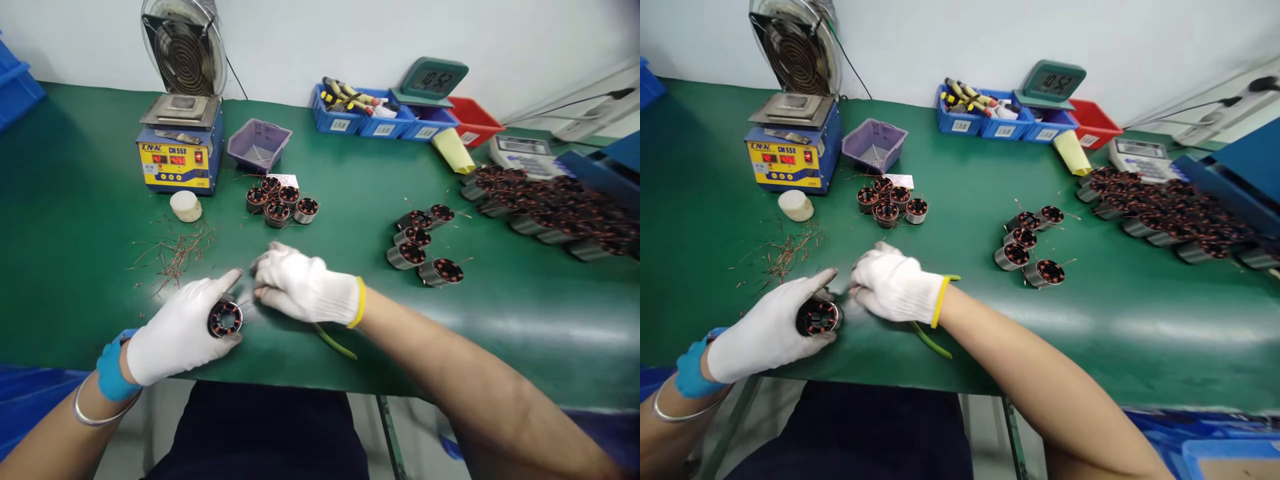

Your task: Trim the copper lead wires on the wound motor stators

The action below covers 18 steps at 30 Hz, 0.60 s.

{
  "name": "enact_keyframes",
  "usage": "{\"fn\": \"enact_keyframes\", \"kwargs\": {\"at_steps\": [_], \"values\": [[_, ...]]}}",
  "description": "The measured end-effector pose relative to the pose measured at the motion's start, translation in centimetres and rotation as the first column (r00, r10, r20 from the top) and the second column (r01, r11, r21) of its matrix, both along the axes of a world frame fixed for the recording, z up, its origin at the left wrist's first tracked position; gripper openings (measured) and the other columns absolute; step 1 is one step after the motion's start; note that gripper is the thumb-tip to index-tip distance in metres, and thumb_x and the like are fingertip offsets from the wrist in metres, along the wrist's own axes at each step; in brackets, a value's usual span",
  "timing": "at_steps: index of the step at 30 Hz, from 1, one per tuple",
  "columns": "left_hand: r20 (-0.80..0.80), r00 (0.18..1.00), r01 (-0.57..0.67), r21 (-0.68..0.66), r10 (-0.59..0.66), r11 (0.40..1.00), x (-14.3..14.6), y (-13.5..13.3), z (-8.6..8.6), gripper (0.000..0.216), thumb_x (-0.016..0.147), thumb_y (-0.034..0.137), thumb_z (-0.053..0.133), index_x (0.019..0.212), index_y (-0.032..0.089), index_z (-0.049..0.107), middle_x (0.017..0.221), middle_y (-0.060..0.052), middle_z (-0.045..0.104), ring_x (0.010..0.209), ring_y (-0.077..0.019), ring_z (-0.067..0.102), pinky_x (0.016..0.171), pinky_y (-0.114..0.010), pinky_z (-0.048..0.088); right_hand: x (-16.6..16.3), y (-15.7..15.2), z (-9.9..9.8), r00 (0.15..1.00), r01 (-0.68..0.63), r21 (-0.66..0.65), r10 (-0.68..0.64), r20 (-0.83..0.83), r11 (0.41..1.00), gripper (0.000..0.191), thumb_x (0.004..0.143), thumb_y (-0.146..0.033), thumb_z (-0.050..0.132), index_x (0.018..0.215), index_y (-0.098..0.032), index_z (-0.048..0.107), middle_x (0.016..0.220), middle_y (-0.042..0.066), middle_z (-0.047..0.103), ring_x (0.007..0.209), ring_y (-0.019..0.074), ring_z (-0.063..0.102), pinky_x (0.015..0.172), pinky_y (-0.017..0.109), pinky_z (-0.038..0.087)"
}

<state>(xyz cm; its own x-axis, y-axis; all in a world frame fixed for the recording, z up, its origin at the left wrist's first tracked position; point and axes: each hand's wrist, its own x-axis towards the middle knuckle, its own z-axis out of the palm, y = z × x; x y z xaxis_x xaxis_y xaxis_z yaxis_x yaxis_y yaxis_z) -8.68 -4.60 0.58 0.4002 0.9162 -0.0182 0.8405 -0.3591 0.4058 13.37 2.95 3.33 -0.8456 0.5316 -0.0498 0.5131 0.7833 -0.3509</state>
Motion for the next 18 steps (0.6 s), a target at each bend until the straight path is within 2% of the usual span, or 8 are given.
{"fn": "enact_keyframes", "kwargs": {"at_steps": [2, 4, 7, 9, 12, 14, 16, 18], "values": [[0.005, 1.0, 0.008, -0.015, -0.008, 1.0, 0.1, 0.1, 0.1, 0.081, 0.071, 0.035, 0.064, 0.144, 0.017, 0.036, 0.102, -0.009, 0.068, 0.089, -0.0283, 0.064, 0.079, -0.038, 0.052, 1.4, -0.1, 0.8, 0.995, 0.089, 0.101, -0.083, -0.064, 0.991, 0.023, 0.093, -0.023, 0.048, 0.087, -0.014, 0.068, 0.097, 0.011, 0.069, 0.103, 0.0241, 0.061, 0.104, 0.045, 0.041], [-0.002, 1.0, 0.017, -0.024, -0.017, 1.0, 0.2, 0.2, 0.1, 0.079, 0.072, 0.033, 0.063, 0.144, 0.016, 0.035, 0.102, -0.009, 0.067, 0.091, -0.0279, 0.064, 0.08, -0.038, 0.052, 1.9, -1.1, 1.2, 0.99, 0.106, 0.214, -0.083, -0.109, 0.971, 0.027, 0.093, -0.028, 0.046, 0.089, -0.014, 0.068, 0.096, 0.012, 0.068, 0.107, 0.0269, 0.059, 0.103, 0.048, 0.041], [0.011, 0.999, 0.032, 0.013, -0.032, 0.999, 0.3, 0.2, -0.3, 0.076, 0.073, 0.031, 0.063, 0.142, 0.015, 0.035, 0.107, -0.011, 0.066, 0.092, -0.0275, 0.064, 0.08, -0.038, 0.052, 0.3, -3.2, 0.7, 0.996, -0.046, 0.38, 0.073, -0.058, 0.924, 0.021, 0.089, -0.028, 0.05, 0.087, -0.02, 0.07, 0.088, 0.008, 0.067, 0.11, 0.0306, 0.055, 0.115, 0.06, 0.02], [0.032, 0.999, 0.03, 0.042, -0.031, 0.999, 0.3, 0.2, -0.5, 0.073, 0.074, 0.03, 0.062, 0.141, 0.015, 0.036, 0.111, -0.012, 0.066, 0.093, -0.0272, 0.064, 0.081, -0.038, 0.052, -1.1, -4.2, 0.0, 0.987, -0.14, 0.426, 0.158, -0.007, 0.894, 0.025, 0.088, -0.018, 0.047, 0.082, -0.025, 0.07, 0.08, 0.004, 0.065, 0.1, 0.0275, 0.058, 0.119, 0.06, 0.006], [0.027, 0.999, 0.018, 0.026, -0.019, 0.999, 0.2, 0.1, -0.5, 0.075, 0.072, 0.031, 0.063, 0.141, 0.016, 0.038, 0.111, -0.012, 0.066, 0.095, -0.0278, 0.064, 0.082, -0.038, 0.052, -0.6, -4.1, 0.1, 0.995, -0.102, 0.428, 0.093, 0.042, 0.898, 0.039, 0.09, -0.01, 0.037, 0.08, -0.028, 0.069, 0.081, 0.001, 0.065, 0.091, 0.0213, 0.06, 0.122, 0.053, 0.0], [0.008, 1.0, 0.005, -0.014, -0.005, 1.0, 0.2, 0.0, 0.1, 0.078, 0.07, 0.031, 0.064, 0.142, 0.017, 0.038, 0.108, -0.011, 0.067, 0.094, -0.0278, 0.064, 0.083, -0.038, 0.052, 1.7, -3.7, 0.6, 0.997, -0.001, 0.416, -0.03, 0.07, 0.909, 0.041, 0.091, -0.011, 0.035, 0.078, -0.029, 0.069, 0.082, 0.0, 0.066, 0.092, 0.0196, 0.061, 0.122, 0.053, 0.005], [-0.014, 1.0, -0.009, -0.062, 0.008, 0.998, 0.3, 0.0, 0.8, 0.078, 0.07, 0.031, 0.064, 0.142, 0.017, 0.039, 0.111, -0.01, 0.067, 0.098, -0.0286, 0.063, 0.086, -0.039, 0.052, 4.5, -3.5, 0.9, 0.993, 0.05, 0.392, -0.088, 0.081, 0.919, 0.034, 0.092, -0.018, 0.039, 0.079, -0.027, 0.07, 0.083, 0.003, 0.067, 0.098, 0.0223, 0.062, 0.118, 0.057, 0.019], [-0.033, 0.999, -0.025, -0.093, 0.022, 0.995, 0.8, 0.2, 1.7, 0.073, 0.068, 0.034, 0.065, 0.137, 0.017, 0.046, 0.116, -0.011, 0.065, 0.105, -0.0301, 0.061, 0.09, -0.039, 0.051, 7.0, -4.0, 0.5, 0.984, 0.139, 0.334, -0.167, 0.056, 0.932, 0.03, 0.086, -0.041, 0.054, 0.098, -0.018, 0.071, 0.104, 0.012, 0.068, 0.113, 0.0312, 0.058, 0.11, 0.057, 0.034]]}}
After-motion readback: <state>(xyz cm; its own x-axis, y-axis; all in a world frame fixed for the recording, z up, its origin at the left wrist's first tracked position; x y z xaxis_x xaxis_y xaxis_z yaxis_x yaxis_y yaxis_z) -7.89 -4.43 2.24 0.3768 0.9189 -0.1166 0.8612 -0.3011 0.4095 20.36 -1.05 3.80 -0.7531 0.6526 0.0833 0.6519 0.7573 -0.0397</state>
